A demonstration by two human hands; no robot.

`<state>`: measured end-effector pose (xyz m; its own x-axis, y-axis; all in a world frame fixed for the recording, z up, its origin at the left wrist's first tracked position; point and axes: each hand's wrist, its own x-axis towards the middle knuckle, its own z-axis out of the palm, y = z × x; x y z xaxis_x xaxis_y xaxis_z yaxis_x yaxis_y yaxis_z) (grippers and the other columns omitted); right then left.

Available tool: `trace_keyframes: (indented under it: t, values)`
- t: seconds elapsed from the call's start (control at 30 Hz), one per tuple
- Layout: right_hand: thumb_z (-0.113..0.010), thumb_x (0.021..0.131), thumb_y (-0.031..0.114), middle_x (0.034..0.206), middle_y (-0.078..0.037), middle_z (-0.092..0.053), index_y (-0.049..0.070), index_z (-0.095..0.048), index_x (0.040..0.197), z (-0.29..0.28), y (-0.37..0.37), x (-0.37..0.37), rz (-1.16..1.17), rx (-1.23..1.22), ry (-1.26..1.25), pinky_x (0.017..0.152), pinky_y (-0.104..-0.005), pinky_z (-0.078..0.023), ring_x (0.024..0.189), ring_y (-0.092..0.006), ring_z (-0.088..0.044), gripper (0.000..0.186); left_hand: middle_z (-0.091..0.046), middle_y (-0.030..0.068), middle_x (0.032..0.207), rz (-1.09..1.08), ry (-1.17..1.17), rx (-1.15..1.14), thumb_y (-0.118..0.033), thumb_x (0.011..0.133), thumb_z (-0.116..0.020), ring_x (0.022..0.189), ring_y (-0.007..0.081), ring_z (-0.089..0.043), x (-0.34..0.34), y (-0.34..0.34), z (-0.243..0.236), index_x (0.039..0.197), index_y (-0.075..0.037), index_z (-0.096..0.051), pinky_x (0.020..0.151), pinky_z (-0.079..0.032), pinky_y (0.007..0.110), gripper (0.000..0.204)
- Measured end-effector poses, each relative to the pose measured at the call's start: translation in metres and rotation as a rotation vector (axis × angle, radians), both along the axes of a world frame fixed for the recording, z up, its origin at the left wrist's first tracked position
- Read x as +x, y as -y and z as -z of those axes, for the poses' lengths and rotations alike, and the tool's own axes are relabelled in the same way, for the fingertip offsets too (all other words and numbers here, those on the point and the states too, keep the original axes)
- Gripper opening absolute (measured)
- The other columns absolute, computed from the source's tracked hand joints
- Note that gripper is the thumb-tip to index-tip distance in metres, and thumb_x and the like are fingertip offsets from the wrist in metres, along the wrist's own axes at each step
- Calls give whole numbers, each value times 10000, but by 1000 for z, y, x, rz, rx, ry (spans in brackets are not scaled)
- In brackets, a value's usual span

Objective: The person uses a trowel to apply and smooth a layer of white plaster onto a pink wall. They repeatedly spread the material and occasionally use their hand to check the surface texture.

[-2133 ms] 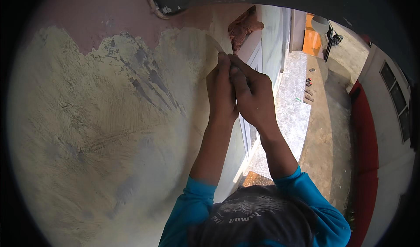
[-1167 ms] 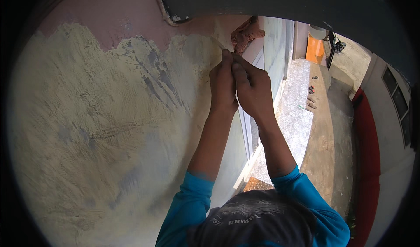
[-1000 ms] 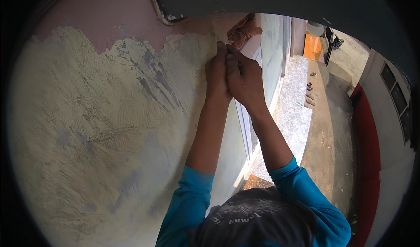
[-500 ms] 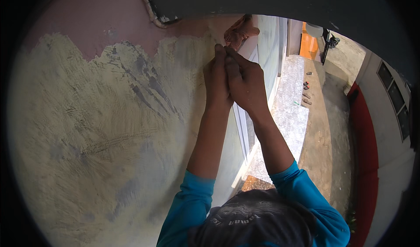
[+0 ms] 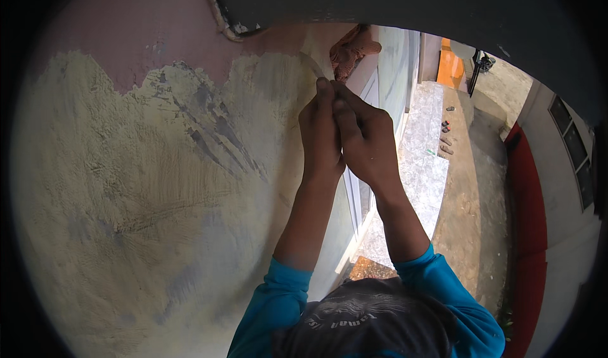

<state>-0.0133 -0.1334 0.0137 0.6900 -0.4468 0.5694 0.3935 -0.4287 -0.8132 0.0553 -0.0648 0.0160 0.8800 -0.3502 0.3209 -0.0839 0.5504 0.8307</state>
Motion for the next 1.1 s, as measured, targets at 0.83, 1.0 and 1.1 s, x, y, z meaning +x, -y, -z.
trace_keyframes:
  t: [0.83, 1.0, 1.1]
  values:
    - [-535, 1098, 255, 838, -282, -769, 5, -735, 1421, -8, -3, -2, 45, 24, 58, 761, -456, -602, 797, -403, -806, 455, -575, -18, 819, -25, -88, -19, -486, 1194, -550, 728, 77, -541, -10, 2, -9, 981, -51, -659, 630, -462, 305, 497]
    - [-554, 1124, 220, 1110, -247, -837, -14, -690, 1510, -5, 0, -1, 21, 10, 22, 961, -357, -592, 1069, -246, -808, 472, -591, -2, 841, 47, 54, 26, -481, 1199, -536, 755, 76, -551, -1, 0, -2, 996, -35, -671, 657, -473, 302, 508]
    - [-558, 1122, 227, 989, -205, -839, -19, -690, 1507, -3, 2, 3, 86, -51, -29, 833, -333, -591, 916, -183, -784, 476, -587, -3, 835, -21, 82, 18, -472, 1201, -529, 737, 80, -544, 5, 3, 1, 989, -35, -670, 640, -466, 314, 506]
